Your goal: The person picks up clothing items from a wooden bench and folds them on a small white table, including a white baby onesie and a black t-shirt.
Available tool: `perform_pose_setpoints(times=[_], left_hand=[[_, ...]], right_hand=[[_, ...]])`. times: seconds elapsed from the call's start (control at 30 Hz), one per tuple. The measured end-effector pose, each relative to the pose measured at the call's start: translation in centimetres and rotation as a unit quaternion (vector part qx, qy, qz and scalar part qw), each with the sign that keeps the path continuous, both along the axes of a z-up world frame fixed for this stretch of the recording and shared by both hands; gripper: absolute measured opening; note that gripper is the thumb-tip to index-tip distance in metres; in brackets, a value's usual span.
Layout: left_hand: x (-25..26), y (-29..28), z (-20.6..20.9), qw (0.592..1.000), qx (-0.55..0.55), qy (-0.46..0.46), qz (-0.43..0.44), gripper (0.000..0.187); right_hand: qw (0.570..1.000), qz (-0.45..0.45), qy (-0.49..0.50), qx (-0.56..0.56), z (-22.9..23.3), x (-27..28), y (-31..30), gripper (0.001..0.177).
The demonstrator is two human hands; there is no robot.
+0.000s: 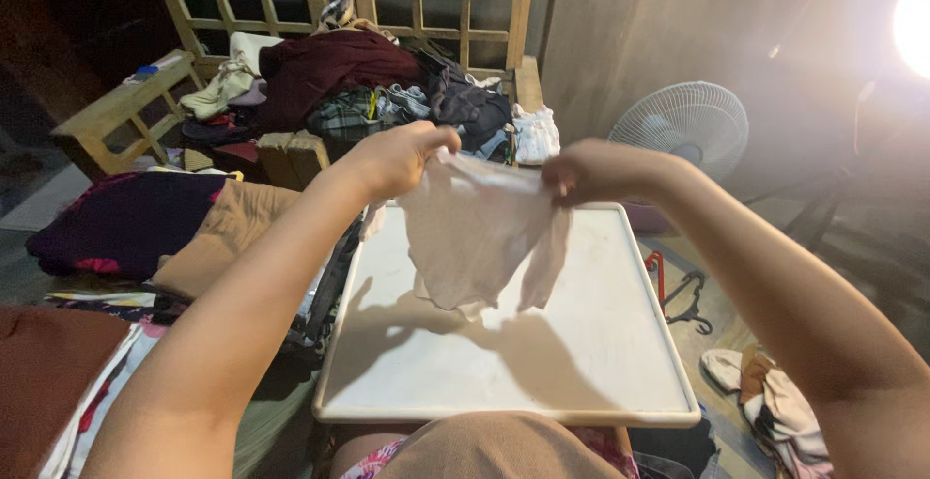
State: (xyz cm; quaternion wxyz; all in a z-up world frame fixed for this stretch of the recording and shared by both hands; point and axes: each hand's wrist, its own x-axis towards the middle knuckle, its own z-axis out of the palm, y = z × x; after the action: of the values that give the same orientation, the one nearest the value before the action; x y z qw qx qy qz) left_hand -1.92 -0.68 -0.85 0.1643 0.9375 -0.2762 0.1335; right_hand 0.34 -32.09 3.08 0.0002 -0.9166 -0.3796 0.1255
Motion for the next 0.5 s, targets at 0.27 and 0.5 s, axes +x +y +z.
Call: perform_pose_setpoints(times=[0.27, 0.5], left_hand=[[6.5, 0.3, 0.3, 0.984, -0.177, 0.008, 0.008, 0.021], [10.5, -1.7, -0.4, 0.981, -0.184, 0.055, 0.014, 0.021]], right_hand=[[0.803, -0.151, 0.264, 0.512, 0.3, 3.6, -4.5, 0.05], [0.88, -0.231, 0.189, 0.369, -1.7, 5.5, -7.7, 0.039]])
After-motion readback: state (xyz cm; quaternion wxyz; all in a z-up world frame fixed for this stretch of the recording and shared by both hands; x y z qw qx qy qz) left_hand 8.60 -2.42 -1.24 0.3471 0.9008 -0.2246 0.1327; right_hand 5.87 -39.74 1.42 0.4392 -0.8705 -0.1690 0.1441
